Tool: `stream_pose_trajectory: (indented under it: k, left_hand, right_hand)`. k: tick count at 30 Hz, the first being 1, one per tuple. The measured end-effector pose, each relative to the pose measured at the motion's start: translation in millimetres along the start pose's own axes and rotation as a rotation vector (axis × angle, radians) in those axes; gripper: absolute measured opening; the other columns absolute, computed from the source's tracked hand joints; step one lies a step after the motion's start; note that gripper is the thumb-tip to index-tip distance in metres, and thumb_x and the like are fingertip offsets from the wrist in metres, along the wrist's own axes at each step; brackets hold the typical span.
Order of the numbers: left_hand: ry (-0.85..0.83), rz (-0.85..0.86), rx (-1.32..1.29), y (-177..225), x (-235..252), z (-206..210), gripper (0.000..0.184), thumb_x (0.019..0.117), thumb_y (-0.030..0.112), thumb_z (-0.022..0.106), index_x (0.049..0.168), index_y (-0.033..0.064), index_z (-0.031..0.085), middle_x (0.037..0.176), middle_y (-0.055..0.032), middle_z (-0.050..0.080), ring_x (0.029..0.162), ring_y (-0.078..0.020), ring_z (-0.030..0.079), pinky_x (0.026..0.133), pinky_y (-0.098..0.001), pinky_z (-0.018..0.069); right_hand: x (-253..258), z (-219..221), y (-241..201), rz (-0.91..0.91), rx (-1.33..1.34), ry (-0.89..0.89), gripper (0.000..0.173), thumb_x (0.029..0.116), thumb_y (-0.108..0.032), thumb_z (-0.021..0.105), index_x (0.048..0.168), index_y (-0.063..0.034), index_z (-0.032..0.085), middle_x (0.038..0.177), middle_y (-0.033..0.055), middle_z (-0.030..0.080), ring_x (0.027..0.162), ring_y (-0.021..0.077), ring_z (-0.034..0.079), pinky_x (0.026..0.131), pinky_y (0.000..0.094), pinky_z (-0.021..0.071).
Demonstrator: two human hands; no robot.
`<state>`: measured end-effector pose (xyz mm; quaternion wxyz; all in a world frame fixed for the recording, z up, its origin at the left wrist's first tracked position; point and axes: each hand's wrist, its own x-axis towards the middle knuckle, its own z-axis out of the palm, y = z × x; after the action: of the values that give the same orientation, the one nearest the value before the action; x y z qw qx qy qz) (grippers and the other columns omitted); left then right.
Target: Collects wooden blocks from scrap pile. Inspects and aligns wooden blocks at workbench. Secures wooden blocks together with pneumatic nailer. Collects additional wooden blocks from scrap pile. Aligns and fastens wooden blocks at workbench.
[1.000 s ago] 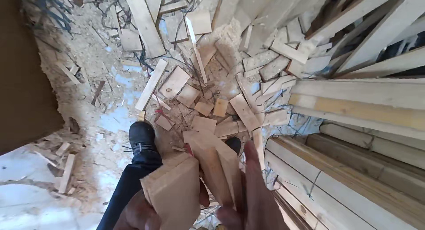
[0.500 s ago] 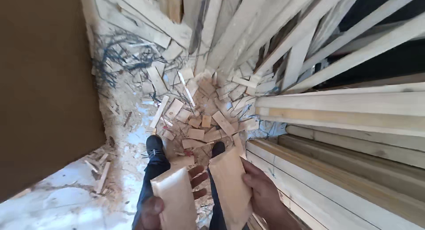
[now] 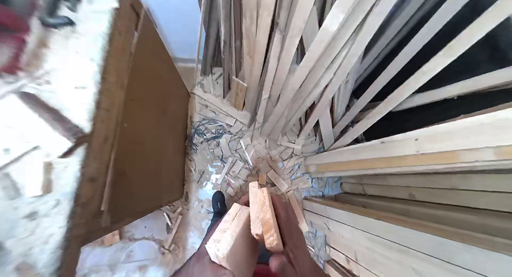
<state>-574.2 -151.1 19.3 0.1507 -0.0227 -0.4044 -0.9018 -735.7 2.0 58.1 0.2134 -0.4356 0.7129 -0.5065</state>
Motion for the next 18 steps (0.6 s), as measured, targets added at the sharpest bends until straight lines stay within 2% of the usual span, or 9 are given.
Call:
stream_pose_trajectory:
  k: [2, 4, 5, 7, 9, 11, 14, 16, 18]
  left_hand:
    - [0.003, -0.015, 0.049, 19, 10, 25, 0.098, 0.0749, 0.050, 0.088, 0.152, 0.0085, 0.043, 0.144, -0.0061, 0.060, 0.130, -0.0181, 0.059, 0.110, -0.0400, 0.0506]
    - [-0.034, -0.051, 0.173, 48, 26, 58, 0.113, 0.0688, 0.065, 0.083, 0.154, 0.0062, 0.037, 0.147, -0.0091, 0.055, 0.132, -0.0194, 0.056, 0.111, -0.0389, 0.0493]
    - [-0.062, -0.039, 0.235, 54, 28, 67, 0.113, 0.0699, 0.065, 0.082, 0.155, 0.0057, 0.037, 0.149, -0.0103, 0.053, 0.133, -0.0206, 0.055, 0.111, -0.0391, 0.0492]
    - [-0.077, 0.006, 0.357, 47, 20, 74, 0.109, 0.0735, 0.064, 0.081, 0.154, 0.0044, 0.038, 0.149, -0.0135, 0.052, 0.131, -0.0249, 0.057, 0.108, -0.0425, 0.0527]
    - [-0.057, -0.003, 0.408, 33, 5, 83, 0.106, 0.0741, 0.062, 0.082, 0.153, 0.0061, 0.039, 0.147, -0.0131, 0.053, 0.130, -0.0251, 0.058, 0.107, -0.0429, 0.0540]
    - [-0.029, -0.006, 0.435, 28, 0, 94, 0.099, 0.0771, 0.060, 0.082, 0.151, 0.0058, 0.043, 0.147, -0.0133, 0.054, 0.132, -0.0267, 0.057, 0.108, -0.0446, 0.0532]
    - [0.069, -0.043, 0.399, 15, -9, 104, 0.071, 0.0835, 0.053, 0.080, 0.143, 0.0240, 0.054, 0.128, 0.0102, 0.068, 0.115, -0.0028, 0.065, 0.098, -0.0254, 0.0573]
    - [0.177, -0.116, 0.263, 4, -11, 104, 0.057, 0.0822, 0.045, 0.082, 0.131, 0.0228, 0.063, 0.114, 0.0071, 0.074, 0.101, -0.0039, 0.070, 0.088, -0.0265, 0.0609]
    - [0.325, -0.233, 0.098, -4, -9, 101, 0.044, 0.0790, 0.039, 0.083, 0.116, 0.0191, 0.070, 0.100, 0.0010, 0.077, 0.088, -0.0084, 0.074, 0.079, -0.0306, 0.0633]
  right_hand:
    - [-3, -7, -13, -0.066, 0.045, -0.026, 0.104, 0.0944, -0.082, 0.029, 0.154, 0.0033, 0.035, 0.147, 0.0222, 0.052, 0.137, 0.0289, 0.052, 0.116, 0.0514, 0.0438]
    - [-8, -21, -26, -0.095, 0.104, -0.082, 0.104, 0.0932, -0.080, 0.043, 0.154, 0.0045, 0.032, 0.148, 0.0223, 0.051, 0.136, 0.0266, 0.053, 0.116, 0.0482, 0.0459]
    - [-11, -29, -30, -0.106, 0.136, -0.104, 0.102, 0.0907, -0.076, 0.055, 0.154, 0.0016, 0.034, 0.147, 0.0202, 0.052, 0.136, 0.0244, 0.054, 0.114, 0.0465, 0.0480]
    - [-20, -43, -33, -0.128, 0.204, -0.155, 0.097, 0.0833, -0.063, 0.077, 0.154, -0.0093, 0.036, 0.147, 0.0144, 0.052, 0.135, 0.0234, 0.054, 0.112, 0.0470, 0.0506]
    - [-38, -50, -34, -0.120, 0.237, -0.163, 0.098, 0.0770, -0.054, 0.087, 0.154, -0.0173, 0.038, 0.148, 0.0095, 0.053, 0.135, 0.0233, 0.054, 0.111, 0.0479, 0.0513]
    - [-54, -54, -29, -0.121, 0.262, -0.177, 0.101, 0.0713, -0.047, 0.093, 0.152, -0.0180, 0.040, 0.149, 0.0092, 0.053, 0.137, 0.0255, 0.053, 0.112, 0.0496, 0.0507]
    - [-74, -57, -23, -0.062, 0.170, -0.227, 0.107, 0.0671, -0.045, 0.096, 0.153, -0.0143, 0.041, 0.151, 0.0076, 0.053, 0.137, 0.0207, 0.055, 0.110, 0.0442, 0.0531]
    - [-76, -59, -21, -0.051, 0.065, -0.265, 0.105, 0.0692, -0.047, 0.094, 0.152, -0.0075, 0.044, 0.151, 0.0092, 0.053, 0.136, 0.0179, 0.054, 0.112, 0.0408, 0.0514]
    - [-73, -60, -21, -0.004, -0.021, -0.308, 0.101, 0.0690, -0.050, 0.094, 0.148, -0.0070, 0.048, 0.143, 0.0097, 0.057, 0.129, 0.0167, 0.058, 0.107, 0.0398, 0.0539]
